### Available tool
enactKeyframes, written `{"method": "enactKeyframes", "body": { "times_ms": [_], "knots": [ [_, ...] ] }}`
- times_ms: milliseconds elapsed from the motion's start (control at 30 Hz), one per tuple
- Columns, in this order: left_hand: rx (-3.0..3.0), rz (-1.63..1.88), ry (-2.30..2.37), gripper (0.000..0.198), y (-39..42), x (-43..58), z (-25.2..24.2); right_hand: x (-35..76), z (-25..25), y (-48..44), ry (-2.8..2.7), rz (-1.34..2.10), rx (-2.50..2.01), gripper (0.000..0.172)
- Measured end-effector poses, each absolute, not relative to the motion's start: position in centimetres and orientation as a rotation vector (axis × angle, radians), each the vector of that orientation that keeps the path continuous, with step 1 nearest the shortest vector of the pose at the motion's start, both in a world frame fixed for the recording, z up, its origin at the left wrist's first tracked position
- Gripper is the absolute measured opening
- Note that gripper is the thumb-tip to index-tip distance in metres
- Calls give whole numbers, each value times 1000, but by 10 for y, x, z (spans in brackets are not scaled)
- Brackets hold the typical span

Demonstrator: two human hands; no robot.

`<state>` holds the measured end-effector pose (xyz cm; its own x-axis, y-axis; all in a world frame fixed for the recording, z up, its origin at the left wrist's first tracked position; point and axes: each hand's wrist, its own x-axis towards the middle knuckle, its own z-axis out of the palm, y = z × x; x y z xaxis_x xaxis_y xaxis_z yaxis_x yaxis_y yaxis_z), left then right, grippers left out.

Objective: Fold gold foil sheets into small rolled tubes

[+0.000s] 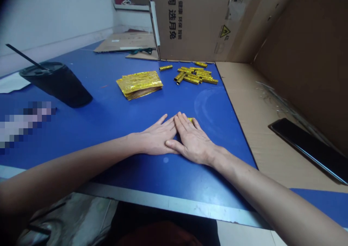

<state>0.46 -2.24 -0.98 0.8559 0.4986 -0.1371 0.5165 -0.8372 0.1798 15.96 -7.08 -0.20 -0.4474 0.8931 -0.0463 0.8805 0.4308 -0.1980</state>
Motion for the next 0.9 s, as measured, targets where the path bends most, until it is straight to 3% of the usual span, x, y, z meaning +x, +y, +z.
{"method": "enactKeyframes", "body": {
  "times_ms": [267, 600, 900],
  "knots": [
    [2835, -97, 777, 90, -21, -5, -10, 192, -13, -68, -2664, 38, -1713, 79],
    [2837, -111, 798, 78, 23, -9, -5, 157, -6, -85, -2662, -217, -1853, 84],
    [2859, -1, 789, 79, 5, 13, -2, 158, -6, -83, -2645, -209, -1746, 83]
  ]
}}
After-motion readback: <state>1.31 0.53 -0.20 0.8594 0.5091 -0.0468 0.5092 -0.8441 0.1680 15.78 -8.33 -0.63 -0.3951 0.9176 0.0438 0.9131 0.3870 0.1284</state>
